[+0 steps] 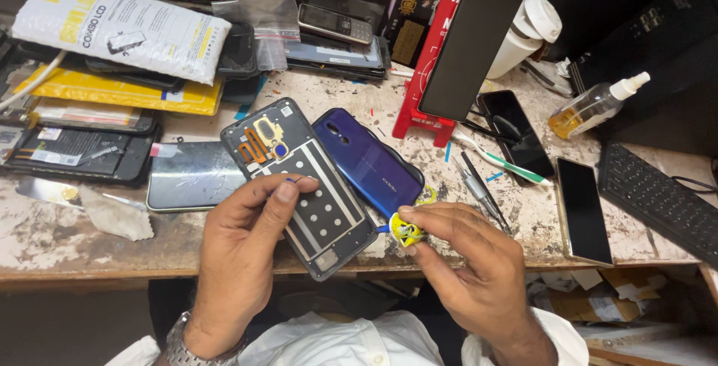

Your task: The person applies adhesive to the back cover of a disassembled smartphone, then reassembles the device by aligning and pressing the back cover onto the chassis. The person connects a charging cable and checks the screen, which displays a recovery menu. The person then uses a screwdriver to remove screws from the back cover and opens the phone again.

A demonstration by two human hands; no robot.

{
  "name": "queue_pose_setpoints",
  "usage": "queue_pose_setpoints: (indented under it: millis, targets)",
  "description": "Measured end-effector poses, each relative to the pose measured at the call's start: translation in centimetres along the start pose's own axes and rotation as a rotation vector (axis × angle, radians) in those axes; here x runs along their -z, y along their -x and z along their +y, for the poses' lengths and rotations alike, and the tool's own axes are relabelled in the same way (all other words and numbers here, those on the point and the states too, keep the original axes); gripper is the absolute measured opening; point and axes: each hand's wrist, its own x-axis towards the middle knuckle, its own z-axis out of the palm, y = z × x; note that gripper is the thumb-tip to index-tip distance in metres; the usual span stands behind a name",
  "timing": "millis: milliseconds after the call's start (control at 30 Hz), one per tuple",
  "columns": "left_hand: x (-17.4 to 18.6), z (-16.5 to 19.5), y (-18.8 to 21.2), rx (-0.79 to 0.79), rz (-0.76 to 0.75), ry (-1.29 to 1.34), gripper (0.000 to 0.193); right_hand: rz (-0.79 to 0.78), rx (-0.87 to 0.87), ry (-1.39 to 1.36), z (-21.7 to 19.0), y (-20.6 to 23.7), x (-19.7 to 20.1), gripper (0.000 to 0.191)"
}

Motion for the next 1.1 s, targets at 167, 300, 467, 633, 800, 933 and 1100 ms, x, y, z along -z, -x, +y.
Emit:
queue_pose_setpoints:
  millis: [167, 300, 467, 633, 800, 933, 1100]
  targets:
    - [-0.5, -0.1, -0.2, -0.018, -0.033, 0.055, 0.026, -0.021, -0.005, 0.016, 0.0, 0.2, 0.1, 0.037]
    - [-0.9, 0.1, -0.3, -0.018, -0.051, -0.031, 0.028, -0.026, 0.003, 0.008, 0.2, 0.2, 0.0, 0.038]
    - [-1.2, 0.5, -0.4, -0.016, -0.107, -0.104, 0.034, -0.063, 0.024, -0.002, 0.3, 0.2, -0.3, 0.037]
    - [-1.4, 0.8, -0.4, 0.072, -0.150, -0.101, 0.039, -0.106, 0.040, -0.023, 0.2, 0.4, -0.4, 0.037]
    - [-1.6, 0.6, -0.4, 0.133, -0.182, -0.046, 0.039, -0.135, 0.042, -0.061, 0.2, 0.3, -0.4, 0.035]
    - [-1.8, 0.4, -0.5, 0.129, -0.204, 0.006, 0.038, -0.143, 0.041, -0.073, 0.2, 0.3, -0.3, 0.036]
    - [-1.7, 0.3, -0.3, 0.150, -0.250, -0.031, 0.040, -0.135, 0.044, -0.074, 0.7, 0.1, -0.5, 0.038]
